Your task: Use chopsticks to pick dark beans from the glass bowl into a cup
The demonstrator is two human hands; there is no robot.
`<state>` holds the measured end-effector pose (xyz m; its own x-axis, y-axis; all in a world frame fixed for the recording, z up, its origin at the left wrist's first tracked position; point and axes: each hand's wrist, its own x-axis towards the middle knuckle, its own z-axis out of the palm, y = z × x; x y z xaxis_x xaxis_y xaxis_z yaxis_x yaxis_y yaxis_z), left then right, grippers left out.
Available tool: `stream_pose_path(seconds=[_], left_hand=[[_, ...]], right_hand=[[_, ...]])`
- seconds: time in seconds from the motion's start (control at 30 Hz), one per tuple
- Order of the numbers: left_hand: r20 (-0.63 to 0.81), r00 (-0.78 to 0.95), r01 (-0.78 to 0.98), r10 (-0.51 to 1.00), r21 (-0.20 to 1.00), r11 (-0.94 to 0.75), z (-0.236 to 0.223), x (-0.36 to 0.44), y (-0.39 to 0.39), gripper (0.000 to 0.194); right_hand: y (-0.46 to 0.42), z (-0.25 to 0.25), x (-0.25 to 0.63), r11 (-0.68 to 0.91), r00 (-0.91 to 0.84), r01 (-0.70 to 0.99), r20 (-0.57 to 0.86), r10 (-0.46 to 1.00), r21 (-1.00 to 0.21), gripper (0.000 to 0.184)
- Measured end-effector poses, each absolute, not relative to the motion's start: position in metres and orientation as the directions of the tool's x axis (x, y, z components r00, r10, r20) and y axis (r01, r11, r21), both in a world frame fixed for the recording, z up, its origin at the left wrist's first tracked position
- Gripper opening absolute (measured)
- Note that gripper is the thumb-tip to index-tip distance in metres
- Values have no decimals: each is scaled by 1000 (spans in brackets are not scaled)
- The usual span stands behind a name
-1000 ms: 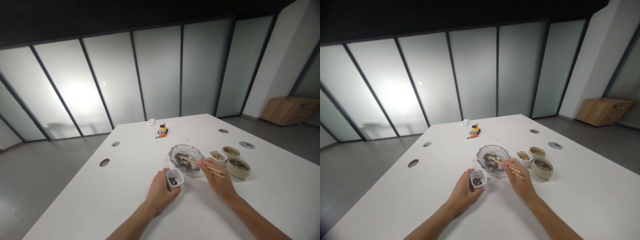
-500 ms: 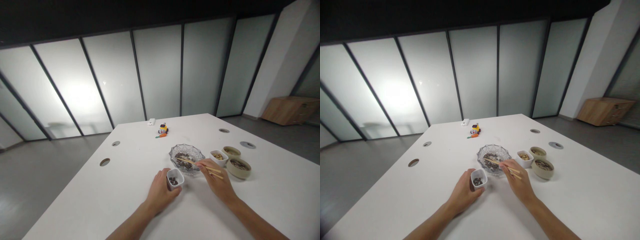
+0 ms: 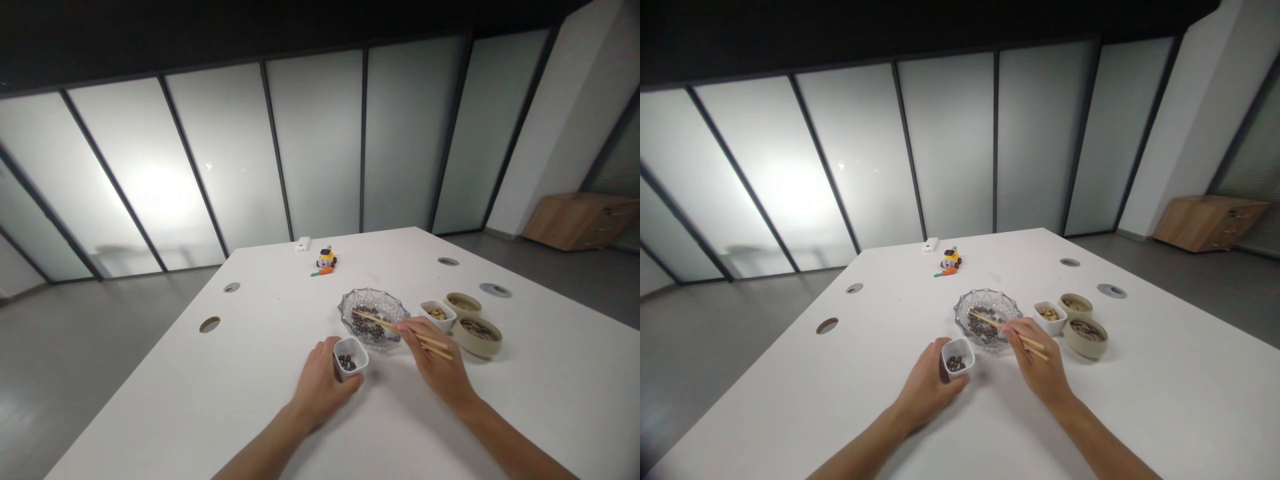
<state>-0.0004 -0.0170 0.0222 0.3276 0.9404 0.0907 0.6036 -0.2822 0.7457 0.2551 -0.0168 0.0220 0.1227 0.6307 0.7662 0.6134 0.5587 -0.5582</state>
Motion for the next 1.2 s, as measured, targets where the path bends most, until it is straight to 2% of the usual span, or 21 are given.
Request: stream_pose_path(seconds=[0.23, 0.53, 1.0, 1.2], left_hand=[[101, 324, 612, 941, 736, -290, 19, -1, -16, 42], [92, 322, 620, 942, 732, -283, 19, 0, -16, 44], [90, 328, 617, 940, 734, -286, 19, -2, -16, 44], [91, 327, 612, 940, 738, -284, 15, -5, -15, 45]], right_hand=[[-16, 20, 257, 548, 135, 615, 760, 636, -567, 46], [-16, 22, 257, 543, 90, 631, 747, 658, -554, 44], [-18, 27, 260, 566, 107, 664, 811, 576, -489, 35], [-12, 23, 275, 521, 108, 702, 795, 596, -486, 47]])
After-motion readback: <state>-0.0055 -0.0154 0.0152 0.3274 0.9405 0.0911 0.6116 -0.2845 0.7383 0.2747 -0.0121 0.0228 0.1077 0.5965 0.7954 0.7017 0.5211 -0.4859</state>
